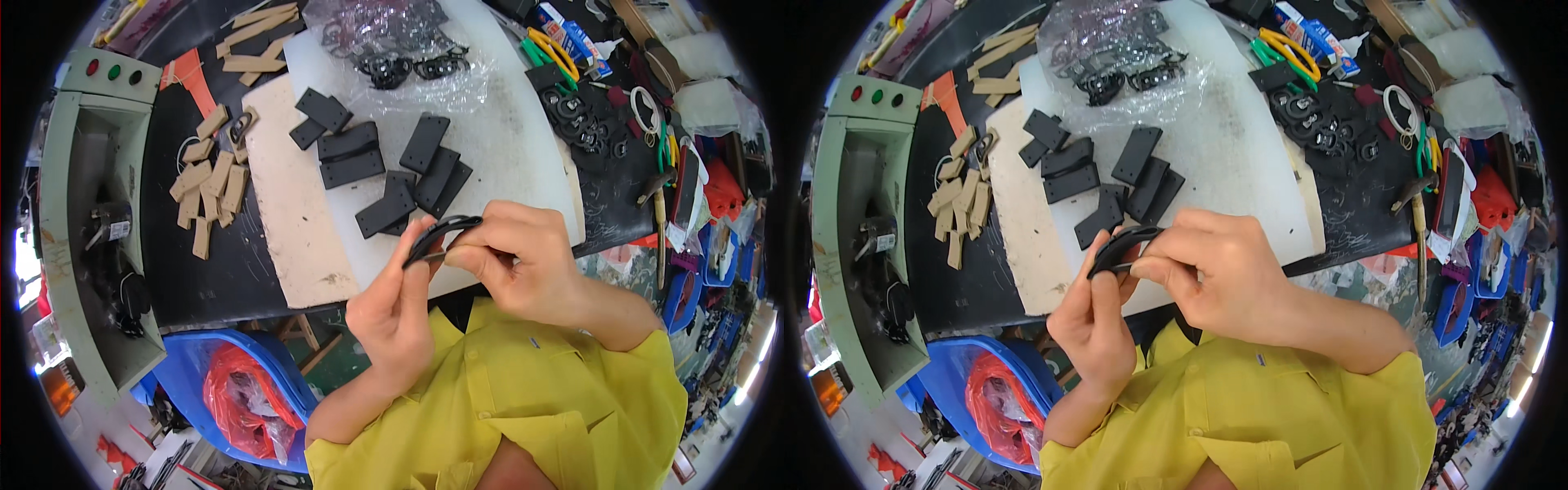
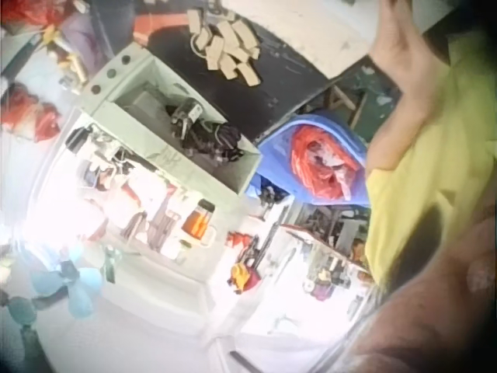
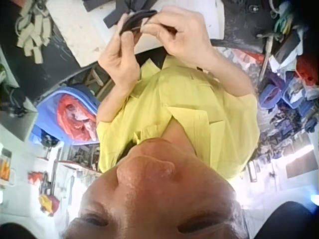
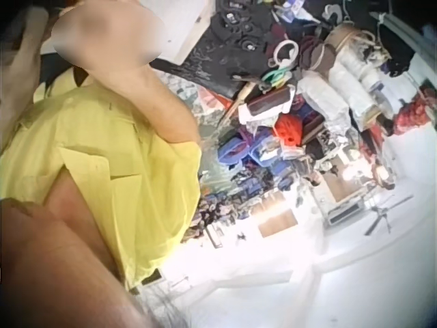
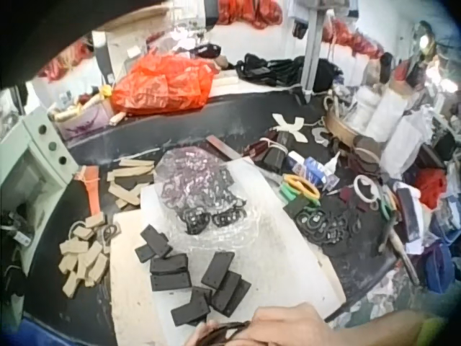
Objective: The person assembles small black rectangular components by inserting circular black rings into them. They use a red utility knife to trim or adjust the rings and the rectangular pieces. The person handles the items one at a time, placing the finished assemblies on the table.
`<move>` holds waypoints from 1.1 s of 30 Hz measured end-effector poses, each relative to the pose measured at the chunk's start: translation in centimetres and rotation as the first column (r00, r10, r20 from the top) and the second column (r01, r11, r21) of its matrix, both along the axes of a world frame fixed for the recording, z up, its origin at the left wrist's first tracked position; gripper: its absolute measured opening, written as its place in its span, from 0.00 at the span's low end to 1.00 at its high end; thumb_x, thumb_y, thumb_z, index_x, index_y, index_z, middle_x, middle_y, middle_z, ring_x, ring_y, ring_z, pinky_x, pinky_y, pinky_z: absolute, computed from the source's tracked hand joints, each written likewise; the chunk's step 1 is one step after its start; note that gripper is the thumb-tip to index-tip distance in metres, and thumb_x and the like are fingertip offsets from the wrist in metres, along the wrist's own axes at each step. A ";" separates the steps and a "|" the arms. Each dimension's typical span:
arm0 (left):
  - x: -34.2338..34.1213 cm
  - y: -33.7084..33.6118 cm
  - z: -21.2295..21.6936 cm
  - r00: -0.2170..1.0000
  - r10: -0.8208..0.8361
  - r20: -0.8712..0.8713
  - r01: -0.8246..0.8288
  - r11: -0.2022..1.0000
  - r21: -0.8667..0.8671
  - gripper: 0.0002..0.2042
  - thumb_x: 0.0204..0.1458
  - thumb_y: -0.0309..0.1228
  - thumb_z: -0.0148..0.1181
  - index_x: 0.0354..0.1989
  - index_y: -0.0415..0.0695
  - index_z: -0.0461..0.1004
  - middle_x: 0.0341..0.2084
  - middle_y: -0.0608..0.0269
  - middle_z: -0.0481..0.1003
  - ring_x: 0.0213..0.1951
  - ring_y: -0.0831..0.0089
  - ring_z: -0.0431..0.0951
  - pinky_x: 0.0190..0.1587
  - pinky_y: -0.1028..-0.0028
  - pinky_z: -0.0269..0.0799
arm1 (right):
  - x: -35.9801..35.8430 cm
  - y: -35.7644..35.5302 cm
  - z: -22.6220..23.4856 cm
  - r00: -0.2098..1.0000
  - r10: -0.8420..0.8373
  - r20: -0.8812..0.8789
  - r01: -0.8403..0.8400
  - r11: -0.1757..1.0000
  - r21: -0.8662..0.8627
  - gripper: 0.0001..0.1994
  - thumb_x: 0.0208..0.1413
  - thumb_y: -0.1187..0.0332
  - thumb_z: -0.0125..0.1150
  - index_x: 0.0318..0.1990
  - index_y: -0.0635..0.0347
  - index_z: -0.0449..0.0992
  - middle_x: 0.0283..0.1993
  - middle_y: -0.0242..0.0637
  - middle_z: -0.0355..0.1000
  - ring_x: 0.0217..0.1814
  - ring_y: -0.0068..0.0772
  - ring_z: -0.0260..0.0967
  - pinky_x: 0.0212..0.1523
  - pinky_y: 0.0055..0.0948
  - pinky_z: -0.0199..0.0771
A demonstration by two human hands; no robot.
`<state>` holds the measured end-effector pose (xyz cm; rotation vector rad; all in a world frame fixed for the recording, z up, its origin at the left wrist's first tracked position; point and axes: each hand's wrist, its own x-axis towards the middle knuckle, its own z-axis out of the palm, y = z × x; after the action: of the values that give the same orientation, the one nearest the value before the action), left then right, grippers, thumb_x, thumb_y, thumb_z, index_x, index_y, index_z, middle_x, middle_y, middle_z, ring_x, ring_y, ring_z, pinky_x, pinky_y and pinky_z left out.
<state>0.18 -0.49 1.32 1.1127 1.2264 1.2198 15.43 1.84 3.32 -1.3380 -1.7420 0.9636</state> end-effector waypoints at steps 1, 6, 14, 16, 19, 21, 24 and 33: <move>-0.2 -0.1 0.0 0.998 -0.023 -0.066 0.025 0.999 0.031 0.15 0.54 0.17 0.45 0.50 0.27 0.65 0.41 0.50 0.74 0.41 0.74 0.74 0.44 0.76 0.71 | -0.1 0.0 0.3 0.995 -0.021 -0.094 0.008 0.991 -0.132 0.02 0.44 0.75 0.63 0.25 0.62 0.76 0.20 0.34 0.67 0.15 0.24 0.61 0.16 0.23 0.58; -0.9 0.9 -0.2 0.976 0.053 -0.213 0.016 0.951 0.310 0.12 0.55 0.17 0.44 0.46 0.25 0.67 0.39 0.44 0.74 0.42 0.62 0.76 0.45 0.68 0.73 | 1.0 -0.3 -0.8 0.897 -0.040 -0.440 -0.156 0.904 -0.399 0.07 0.49 0.71 0.61 0.26 0.67 0.75 0.19 0.28 0.67 0.17 0.15 0.57 0.16 0.18 0.53; -0.9 0.9 0.6 0.976 0.080 0.202 -0.042 0.982 -0.186 0.15 0.52 0.19 0.49 0.49 0.31 0.67 0.40 0.49 0.74 0.41 0.70 0.76 0.45 0.69 0.73 | 1.8 0.0 -1.0 0.636 -0.423 -0.646 -0.166 0.742 -0.649 0.09 0.54 0.64 0.59 0.33 0.61 0.74 0.18 0.23 0.61 0.16 0.10 0.53 0.15 0.15 0.48; -2.3 1.3 -0.4 0.920 -0.032 0.391 0.168 0.932 -0.320 0.14 0.52 0.21 0.51 0.47 0.31 0.68 0.36 0.54 0.74 0.37 0.74 0.75 0.41 0.72 0.74 | 1.9 -0.3 -1.5 0.710 -0.340 -0.617 -0.182 0.757 -0.628 0.09 0.54 0.65 0.59 0.34 0.61 0.74 0.19 0.23 0.63 0.17 0.10 0.55 0.16 0.15 0.50; -1.5 1.5 0.2 0.930 -0.063 0.363 0.194 0.922 -0.336 0.09 0.50 0.22 0.56 0.39 0.31 0.71 0.27 0.62 0.73 0.29 0.79 0.73 0.35 0.77 0.75 | 1.2 -0.4 -0.2 0.796 -0.255 -0.549 -0.216 0.727 -0.651 0.07 0.54 0.66 0.59 0.35 0.61 0.75 0.22 0.23 0.66 0.19 0.11 0.59 0.19 0.15 0.55; -1.4 1.3 0.3 0.971 -0.128 0.203 0.172 0.960 -0.221 0.07 0.50 0.21 0.56 0.36 0.32 0.72 0.27 0.62 0.73 0.28 0.80 0.73 0.33 0.79 0.74 | 1.4 -0.6 -0.1 0.803 -0.245 -0.544 -0.175 0.775 -0.607 0.06 0.53 0.70 0.58 0.36 0.61 0.74 0.25 0.22 0.66 0.22 0.10 0.58 0.22 0.13 0.57; 0.0 2.8 0.9 0.974 -0.223 -0.038 0.223 0.975 -0.021 0.07 0.48 0.20 0.59 0.36 0.33 0.73 0.27 0.60 0.74 0.28 0.78 0.75 0.33 0.80 0.71 | 2.8 -0.3 -0.1 0.884 -0.209 -0.417 -0.023 0.873 -0.486 0.04 0.53 0.73 0.57 0.36 0.61 0.74 0.26 0.21 0.65 0.26 0.07 0.56 0.25 0.12 0.56; 0.6 15.3 1.1 0.480 0.200 -0.854 0.444 0.784 0.433 0.06 0.42 0.26 0.62 0.28 0.38 0.77 0.25 0.58 0.76 0.28 0.64 0.74 0.33 0.70 0.68 | 14.9 4.7 -3.5 0.796 -0.566 0.213 0.553 0.824 0.123 0.11 0.52 0.66 0.58 0.38 0.64 0.75 0.23 0.28 0.66 0.21 0.15 0.56 0.23 0.20 0.57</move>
<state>0.75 14.77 2.47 2.5346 1.4370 0.9036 30.35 6.53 -0.21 -1.8519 -1.3784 0.4231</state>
